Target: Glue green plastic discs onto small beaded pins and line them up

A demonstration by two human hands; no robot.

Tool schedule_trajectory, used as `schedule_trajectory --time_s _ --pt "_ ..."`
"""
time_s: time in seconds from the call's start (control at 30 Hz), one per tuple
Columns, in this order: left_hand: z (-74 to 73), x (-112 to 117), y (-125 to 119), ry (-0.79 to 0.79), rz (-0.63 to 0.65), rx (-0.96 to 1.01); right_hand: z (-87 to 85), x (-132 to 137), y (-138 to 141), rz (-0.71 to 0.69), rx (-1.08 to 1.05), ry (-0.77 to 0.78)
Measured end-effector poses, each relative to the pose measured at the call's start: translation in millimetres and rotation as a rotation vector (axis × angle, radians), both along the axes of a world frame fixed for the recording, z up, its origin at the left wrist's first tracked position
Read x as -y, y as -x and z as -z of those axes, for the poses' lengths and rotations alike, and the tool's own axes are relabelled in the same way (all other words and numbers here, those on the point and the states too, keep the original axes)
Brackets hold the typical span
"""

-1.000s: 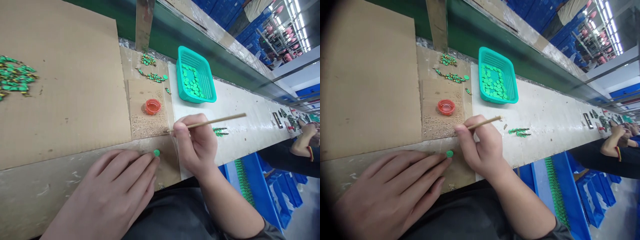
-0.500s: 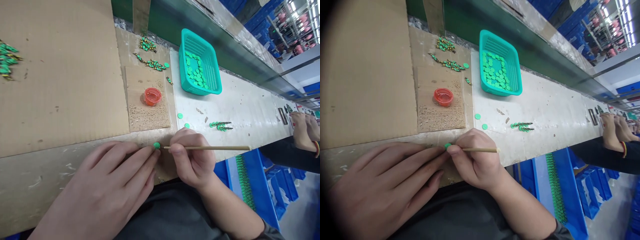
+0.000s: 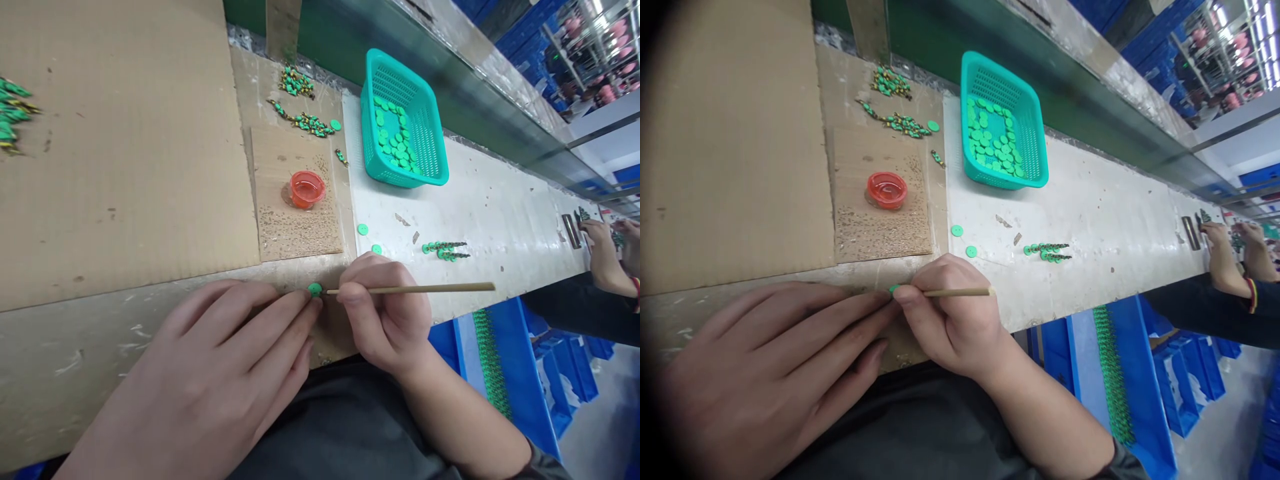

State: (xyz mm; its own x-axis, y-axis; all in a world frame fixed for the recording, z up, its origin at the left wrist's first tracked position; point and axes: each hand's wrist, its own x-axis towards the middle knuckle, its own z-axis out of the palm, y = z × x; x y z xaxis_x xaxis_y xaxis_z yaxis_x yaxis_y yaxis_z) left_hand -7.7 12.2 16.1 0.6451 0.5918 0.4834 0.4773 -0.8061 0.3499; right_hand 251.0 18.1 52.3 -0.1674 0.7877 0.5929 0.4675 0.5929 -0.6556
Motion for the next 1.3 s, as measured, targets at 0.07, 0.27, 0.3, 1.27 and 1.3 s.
schedule_trajectory --time_s 0.07,0.27,0.3,1.27,1.3 --pt "-1.2 0.0 -0.8 0.002 -0.007 0.010 1.3 1.4 0.5 0.014 -0.044 0.014" --pt "-7.2 -3.4 -4.1 -0.028 -0.004 0.018 4.9 9.7 -1.2 0.147 -0.289 0.042" --pt "-9.1 -4.6 -5.2 -0.042 -0.002 0.017 4.3 11.2 -2.0 0.162 -0.296 0.065" --pt "-38.9 -12.5 14.1 0.100 -0.192 -0.064 11.3 53.3 -15.9 0.080 0.131 -0.057" --pt "-43.3 -22.2 30.6 0.119 -0.287 -0.084 11.6 53.0 -16.5 0.094 0.104 -0.056"
